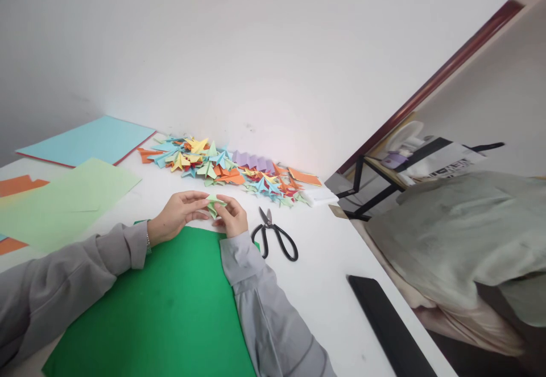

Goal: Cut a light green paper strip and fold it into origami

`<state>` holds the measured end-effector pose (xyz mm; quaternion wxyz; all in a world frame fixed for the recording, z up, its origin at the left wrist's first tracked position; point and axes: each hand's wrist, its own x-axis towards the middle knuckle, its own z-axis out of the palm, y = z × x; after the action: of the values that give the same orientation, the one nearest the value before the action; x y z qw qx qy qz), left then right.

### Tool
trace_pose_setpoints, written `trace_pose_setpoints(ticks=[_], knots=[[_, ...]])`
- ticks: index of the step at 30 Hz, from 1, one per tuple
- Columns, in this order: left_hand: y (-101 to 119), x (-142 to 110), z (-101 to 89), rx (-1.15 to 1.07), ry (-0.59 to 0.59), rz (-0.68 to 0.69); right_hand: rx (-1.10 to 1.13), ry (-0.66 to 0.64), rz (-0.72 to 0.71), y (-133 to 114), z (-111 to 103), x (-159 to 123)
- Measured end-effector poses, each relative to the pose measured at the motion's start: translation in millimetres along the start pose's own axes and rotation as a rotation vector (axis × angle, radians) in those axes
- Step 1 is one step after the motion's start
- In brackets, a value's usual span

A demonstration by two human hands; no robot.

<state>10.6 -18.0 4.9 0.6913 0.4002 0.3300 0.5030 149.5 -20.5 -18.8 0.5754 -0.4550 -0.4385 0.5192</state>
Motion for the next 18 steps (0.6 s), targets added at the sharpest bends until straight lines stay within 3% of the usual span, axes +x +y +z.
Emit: trace_pose_setpoints(ticks=[6, 13, 18], knots=[[-2.5, -0.1, -1.9, 0.151, -0.046, 0.050, 0.006, 0.022, -0.001, 0.4, 1.4, -0.2], [-5.1, 1.9, -1.3, 0.285, -0.046, 0.173, -0.116, 0.037, -0.124, -4.5, 9.1, -7.8], [-8.6, 4.7, -3.9, 0.383, -0.011, 0.245, -0.162, 0.049, -0.088, -2.0, 8.5, -7.0]])
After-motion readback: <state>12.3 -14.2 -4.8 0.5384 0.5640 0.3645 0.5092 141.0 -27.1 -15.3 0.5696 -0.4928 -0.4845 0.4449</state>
